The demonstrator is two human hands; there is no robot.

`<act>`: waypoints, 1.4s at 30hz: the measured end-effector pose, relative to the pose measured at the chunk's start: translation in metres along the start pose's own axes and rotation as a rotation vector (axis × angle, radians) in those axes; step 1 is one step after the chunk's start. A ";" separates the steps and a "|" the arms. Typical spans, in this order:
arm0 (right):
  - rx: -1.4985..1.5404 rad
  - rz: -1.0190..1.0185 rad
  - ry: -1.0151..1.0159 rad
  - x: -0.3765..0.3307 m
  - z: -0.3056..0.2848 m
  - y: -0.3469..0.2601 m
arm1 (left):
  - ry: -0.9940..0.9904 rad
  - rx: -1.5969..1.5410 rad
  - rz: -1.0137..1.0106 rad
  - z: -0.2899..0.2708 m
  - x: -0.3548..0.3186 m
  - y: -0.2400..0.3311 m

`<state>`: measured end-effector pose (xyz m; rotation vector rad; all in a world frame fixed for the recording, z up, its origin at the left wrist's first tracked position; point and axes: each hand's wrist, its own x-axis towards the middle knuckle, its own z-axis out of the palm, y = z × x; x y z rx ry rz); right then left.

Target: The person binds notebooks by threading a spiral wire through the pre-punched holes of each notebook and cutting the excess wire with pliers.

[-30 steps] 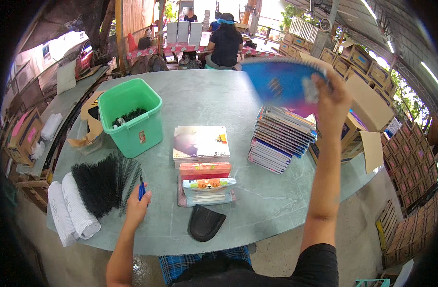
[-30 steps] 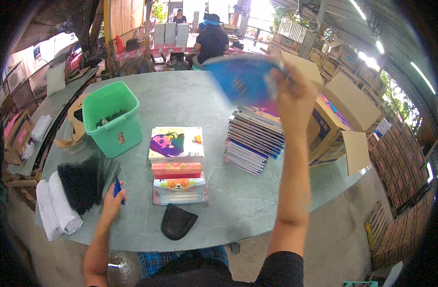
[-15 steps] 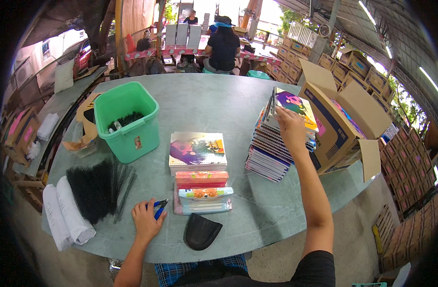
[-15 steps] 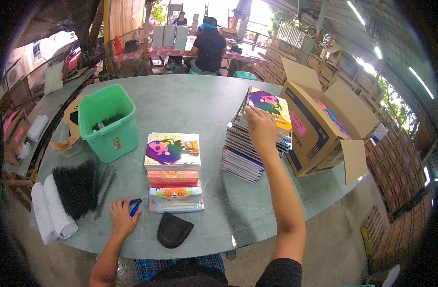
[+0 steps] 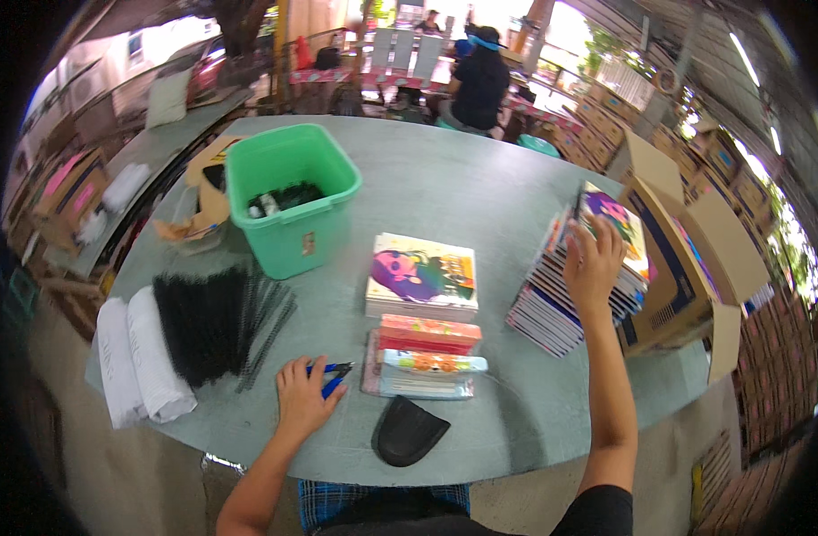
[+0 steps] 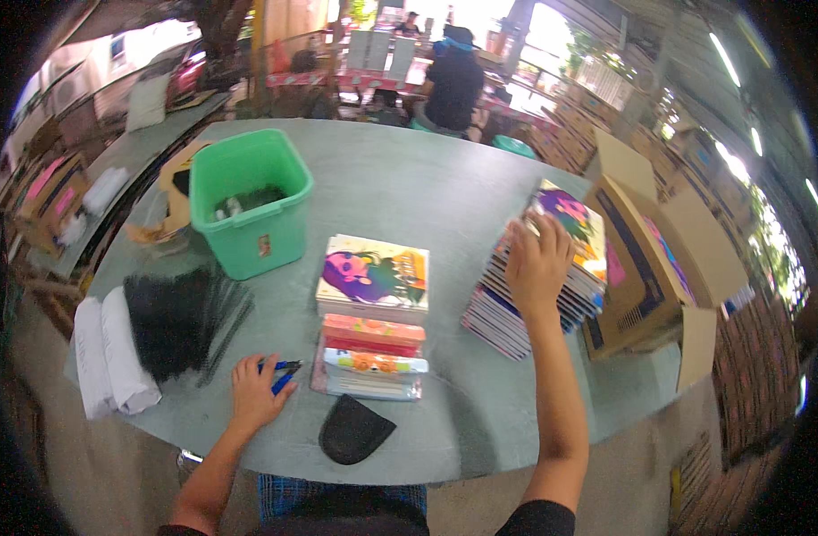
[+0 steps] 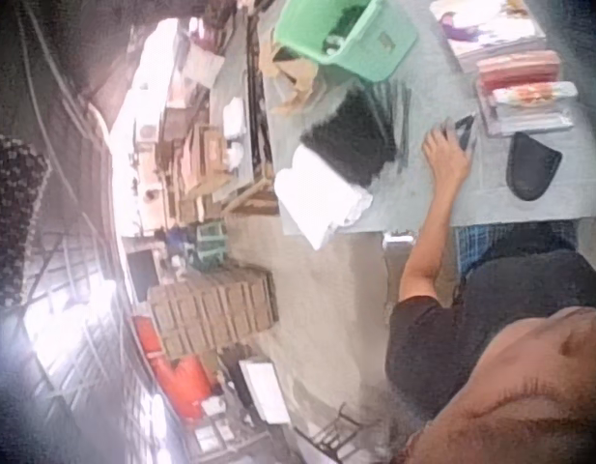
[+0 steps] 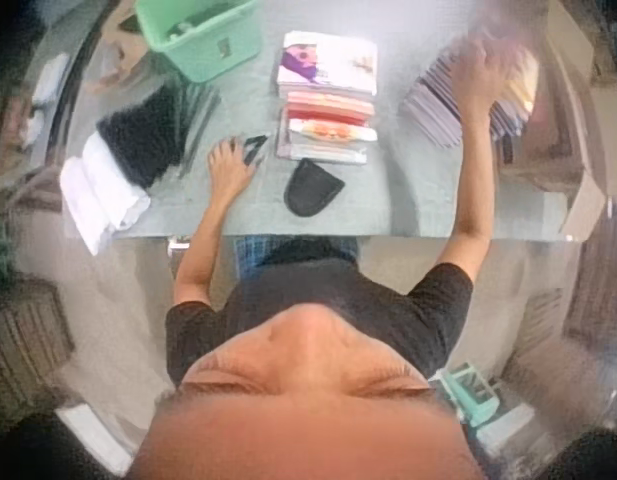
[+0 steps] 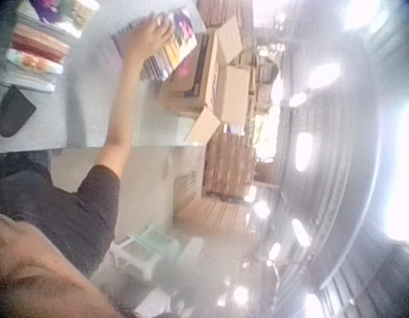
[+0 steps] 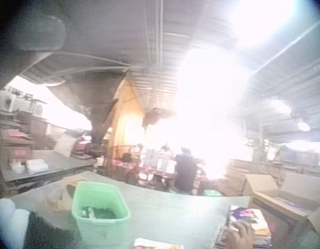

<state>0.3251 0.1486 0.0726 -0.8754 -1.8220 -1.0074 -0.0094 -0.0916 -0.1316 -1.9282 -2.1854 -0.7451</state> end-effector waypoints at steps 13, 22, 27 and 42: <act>0.426 -0.731 -1.027 -0.017 0.114 -0.206 | -0.021 -0.060 -0.006 -0.003 0.001 -0.003; 0.770 -0.499 -1.188 -0.017 0.094 -0.169 | -0.015 -0.111 -0.021 -0.004 0.002 -0.001; 0.902 -0.351 -1.276 0.030 0.042 -0.176 | 0.191 -0.151 -0.002 -0.003 0.028 0.002; 1.569 0.845 -0.688 -0.085 -0.026 -0.060 | -0.144 -1.461 -0.229 -0.065 0.138 0.073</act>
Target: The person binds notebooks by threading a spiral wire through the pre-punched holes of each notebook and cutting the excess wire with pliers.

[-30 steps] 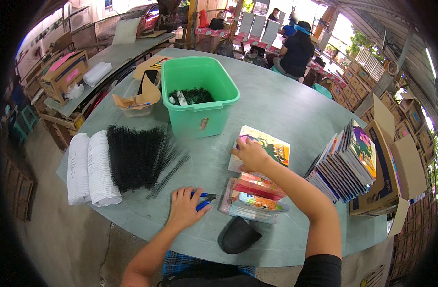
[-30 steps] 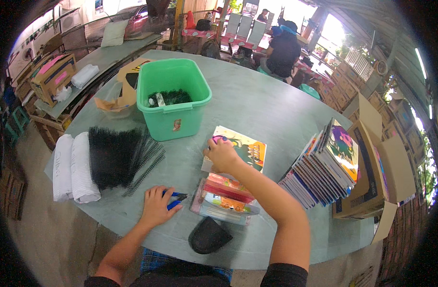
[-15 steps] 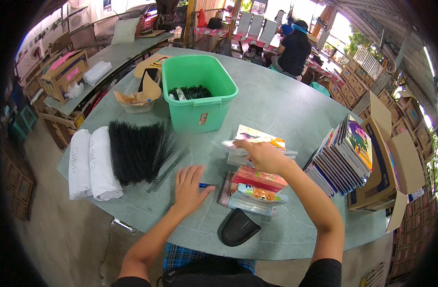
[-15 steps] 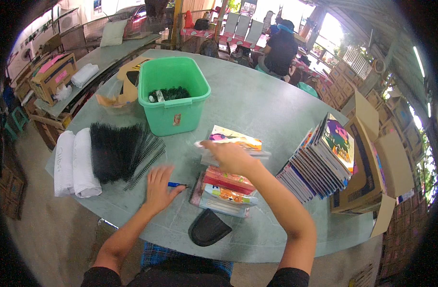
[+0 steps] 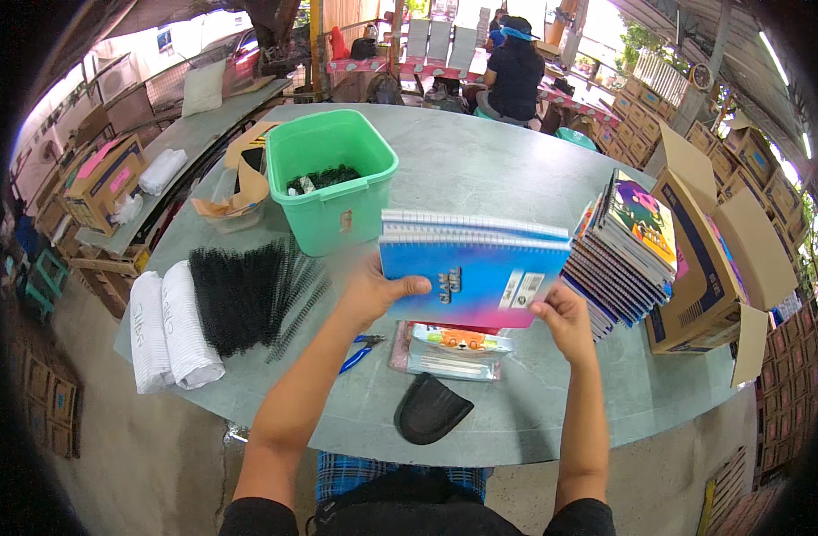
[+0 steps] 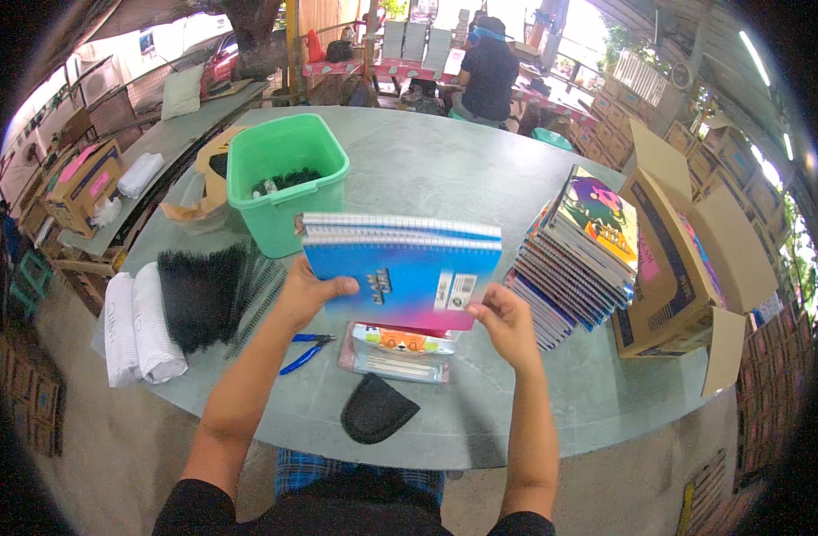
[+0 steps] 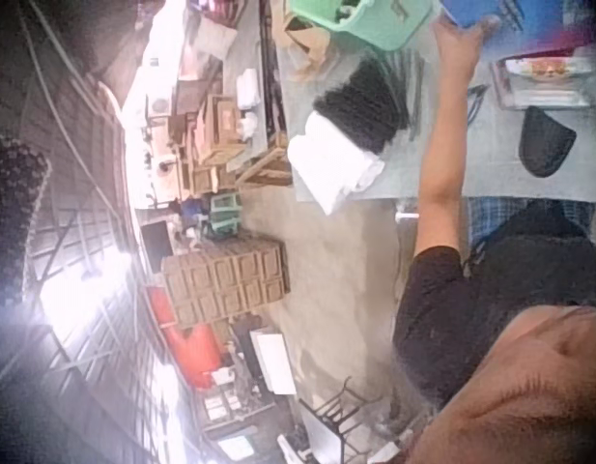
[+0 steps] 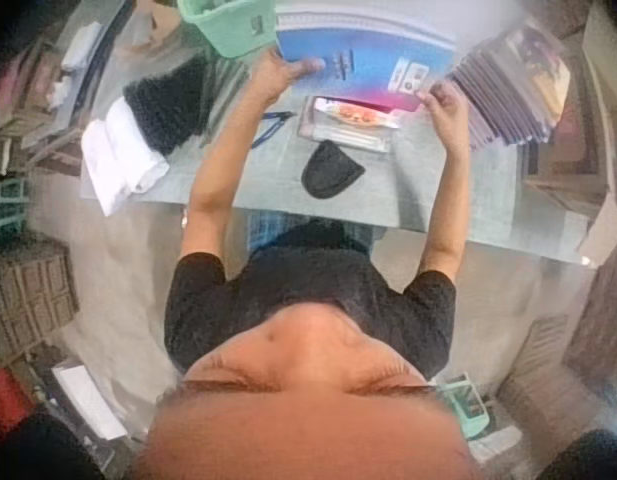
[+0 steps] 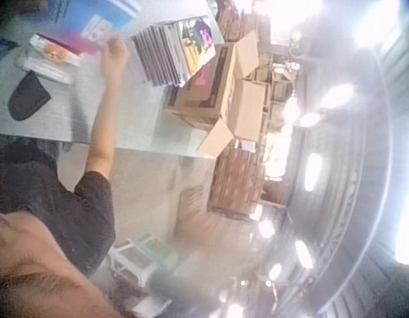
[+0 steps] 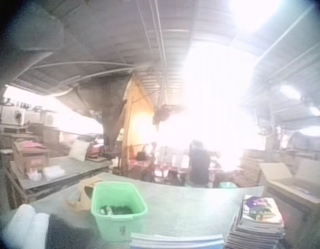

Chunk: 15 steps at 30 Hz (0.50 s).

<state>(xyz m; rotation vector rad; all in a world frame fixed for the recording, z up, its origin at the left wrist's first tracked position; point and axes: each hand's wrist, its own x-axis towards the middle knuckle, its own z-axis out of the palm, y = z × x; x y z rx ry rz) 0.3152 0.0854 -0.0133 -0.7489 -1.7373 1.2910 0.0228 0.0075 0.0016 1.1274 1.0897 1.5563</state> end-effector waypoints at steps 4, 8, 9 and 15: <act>-0.076 0.050 0.050 -0.014 -0.004 0.023 | -0.044 0.071 -0.086 0.006 0.001 -0.022; -0.113 -0.001 0.098 -0.022 -0.003 0.030 | -0.059 0.185 -0.041 0.007 -0.001 -0.007; -0.091 0.013 0.100 -0.022 -0.001 0.028 | -0.080 0.180 -0.046 0.005 -0.001 -0.006; -0.075 0.153 0.053 -0.036 0.004 0.067 | -0.063 0.299 -0.183 -0.005 -0.010 -0.036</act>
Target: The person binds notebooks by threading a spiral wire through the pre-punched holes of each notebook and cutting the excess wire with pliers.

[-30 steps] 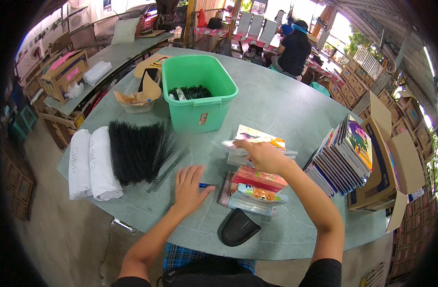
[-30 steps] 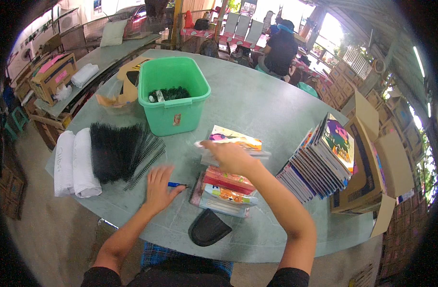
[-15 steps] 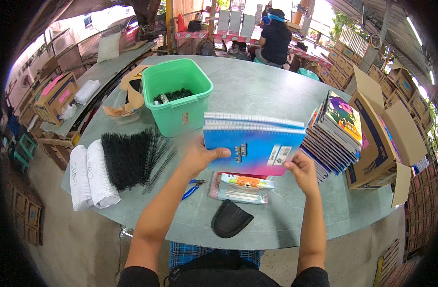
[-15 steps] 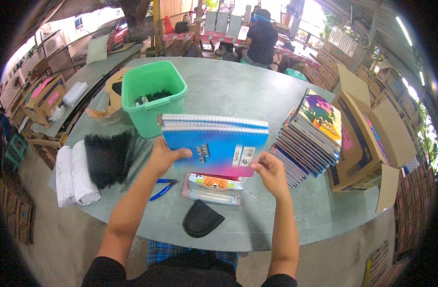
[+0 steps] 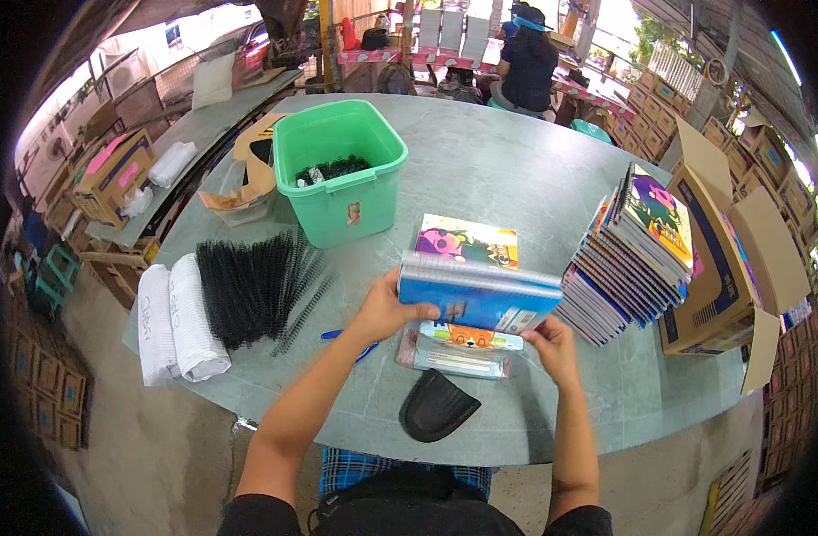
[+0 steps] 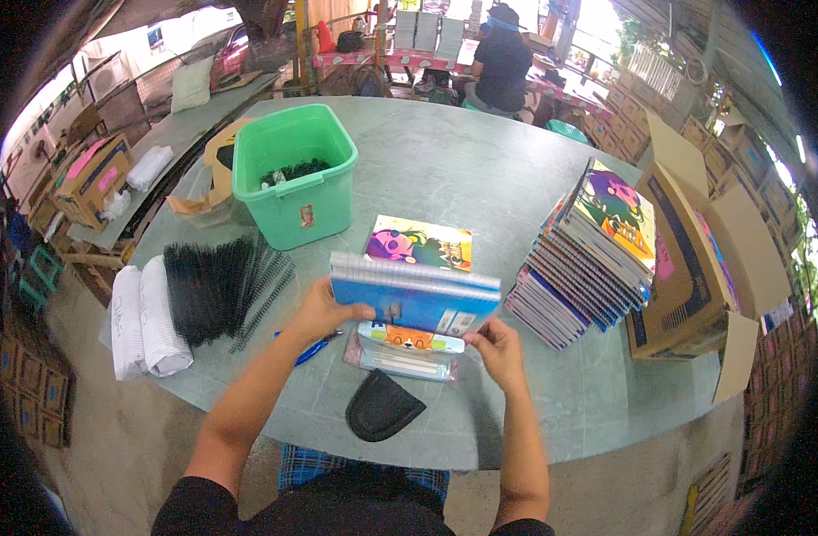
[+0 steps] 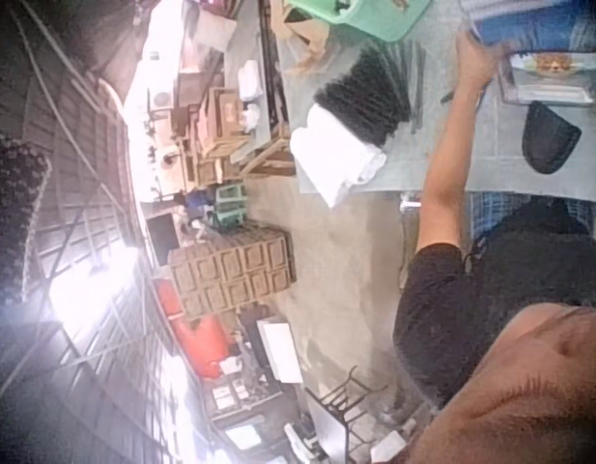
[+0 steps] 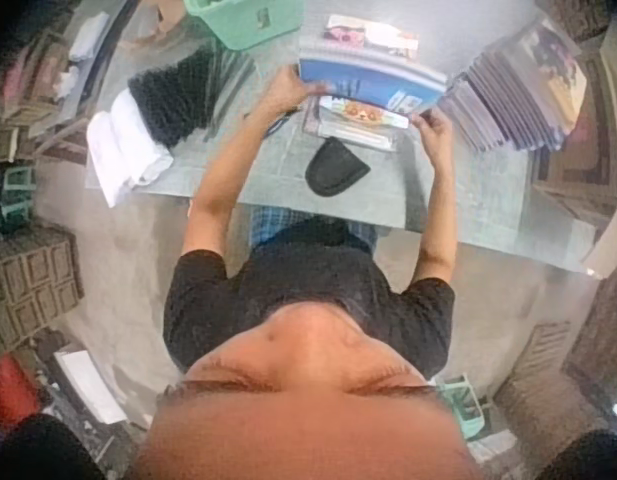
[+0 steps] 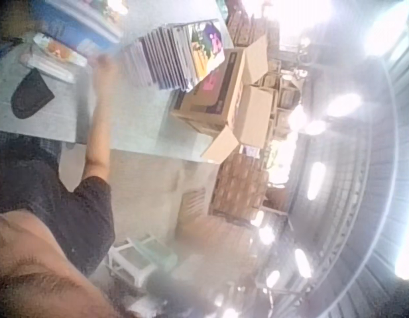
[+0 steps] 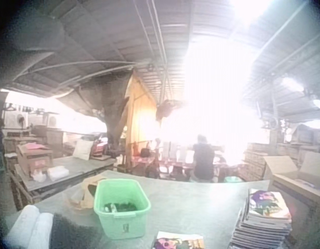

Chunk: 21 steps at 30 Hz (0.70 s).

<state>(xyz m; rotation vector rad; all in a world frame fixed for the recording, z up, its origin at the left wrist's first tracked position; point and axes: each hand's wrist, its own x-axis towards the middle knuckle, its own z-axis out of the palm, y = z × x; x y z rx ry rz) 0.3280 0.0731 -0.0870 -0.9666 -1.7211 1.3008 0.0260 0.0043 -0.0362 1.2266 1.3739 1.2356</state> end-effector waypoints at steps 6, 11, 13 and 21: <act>0.112 -0.146 0.147 0.000 0.008 -0.022 | 0.133 -0.327 0.230 0.001 -0.016 -0.015; 0.087 -0.122 0.317 0.025 0.049 -0.050 | 0.208 -0.307 0.204 0.012 -0.003 -0.005; 0.122 -0.185 0.411 0.026 0.063 -0.064 | 0.283 -0.364 0.255 0.011 -0.006 0.001; 0.171 -0.156 0.573 0.034 0.070 -0.047 | 0.139 -0.074 0.405 0.001 -0.018 0.002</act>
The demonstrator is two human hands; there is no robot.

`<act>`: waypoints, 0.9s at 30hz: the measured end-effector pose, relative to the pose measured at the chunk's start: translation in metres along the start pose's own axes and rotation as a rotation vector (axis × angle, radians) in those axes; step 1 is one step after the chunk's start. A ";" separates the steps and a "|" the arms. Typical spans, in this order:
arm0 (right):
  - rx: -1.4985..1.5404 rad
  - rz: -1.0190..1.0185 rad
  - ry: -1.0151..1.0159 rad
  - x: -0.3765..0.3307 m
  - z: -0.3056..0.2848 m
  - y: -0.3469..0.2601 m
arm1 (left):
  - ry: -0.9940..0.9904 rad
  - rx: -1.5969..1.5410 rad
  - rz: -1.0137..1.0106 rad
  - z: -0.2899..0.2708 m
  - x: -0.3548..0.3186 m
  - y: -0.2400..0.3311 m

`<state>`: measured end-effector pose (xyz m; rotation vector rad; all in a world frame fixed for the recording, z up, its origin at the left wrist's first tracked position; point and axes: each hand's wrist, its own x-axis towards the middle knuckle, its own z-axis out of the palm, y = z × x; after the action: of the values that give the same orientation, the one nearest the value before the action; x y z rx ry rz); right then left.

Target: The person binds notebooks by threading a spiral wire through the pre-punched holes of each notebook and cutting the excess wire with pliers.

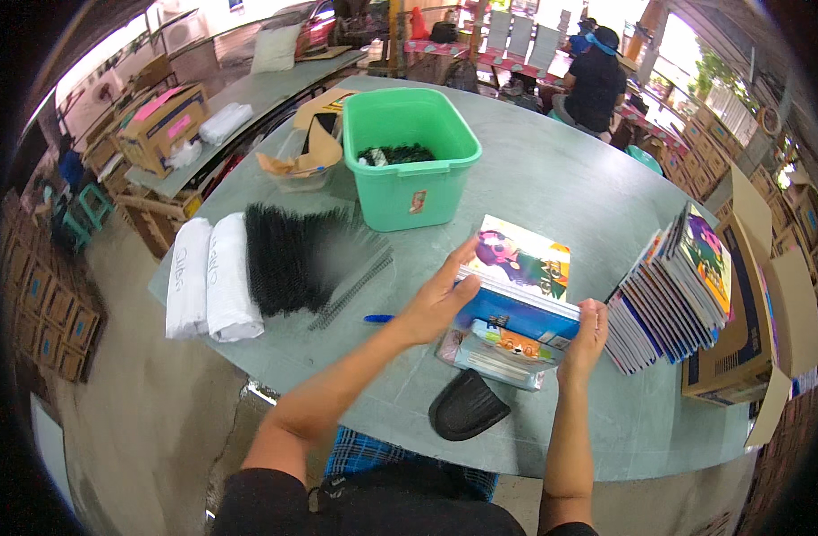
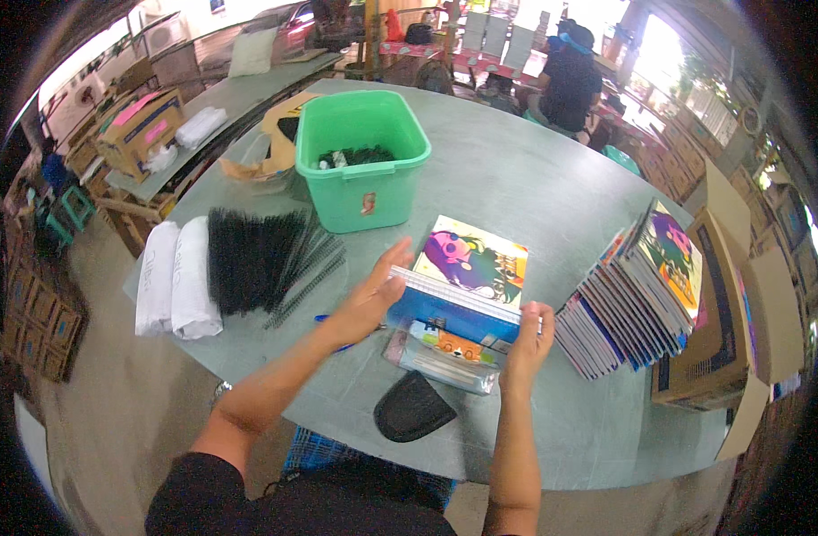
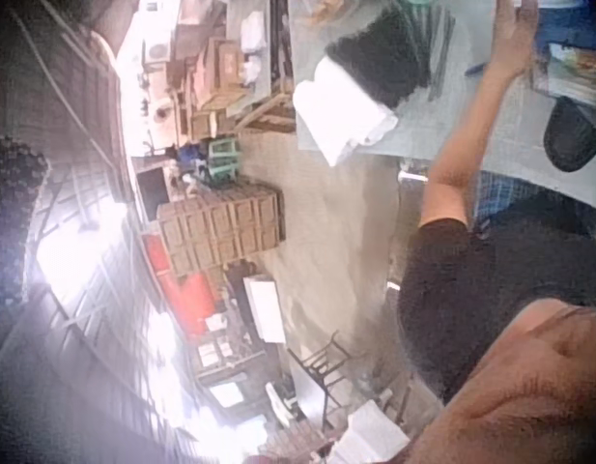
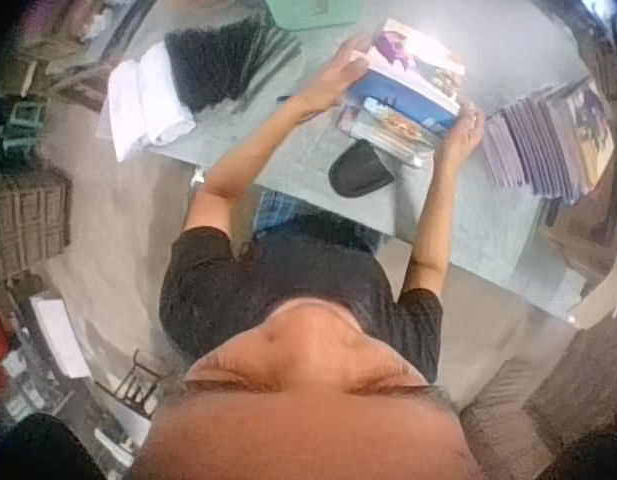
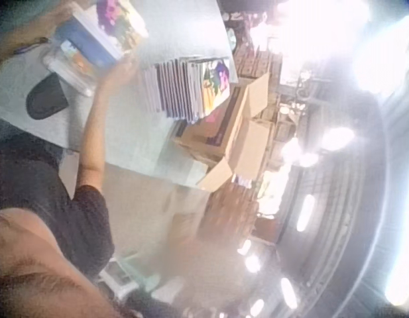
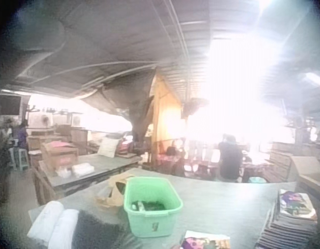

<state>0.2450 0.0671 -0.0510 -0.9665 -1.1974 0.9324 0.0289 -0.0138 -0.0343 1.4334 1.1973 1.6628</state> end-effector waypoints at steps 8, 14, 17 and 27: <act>0.011 -0.145 0.080 -0.007 0.006 0.003 | 0.021 1.450 -0.315 -0.145 -0.113 -0.054; -0.642 -0.744 -0.047 -0.005 0.013 -0.050 | 0.287 1.294 -0.125 -0.137 -0.090 -0.022; -0.734 -0.834 -0.335 -0.026 0.066 -0.080 | 0.449 0.930 -0.070 -0.117 -0.066 0.023; -0.684 -1.307 -0.505 -0.051 0.051 -0.037 | 0.384 0.088 -0.065 -0.105 -0.038 0.070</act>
<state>0.1909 0.0124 -0.0263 -0.2275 -2.2062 -0.3561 -0.0589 -0.0992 0.0155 1.1403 1.5235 1.9156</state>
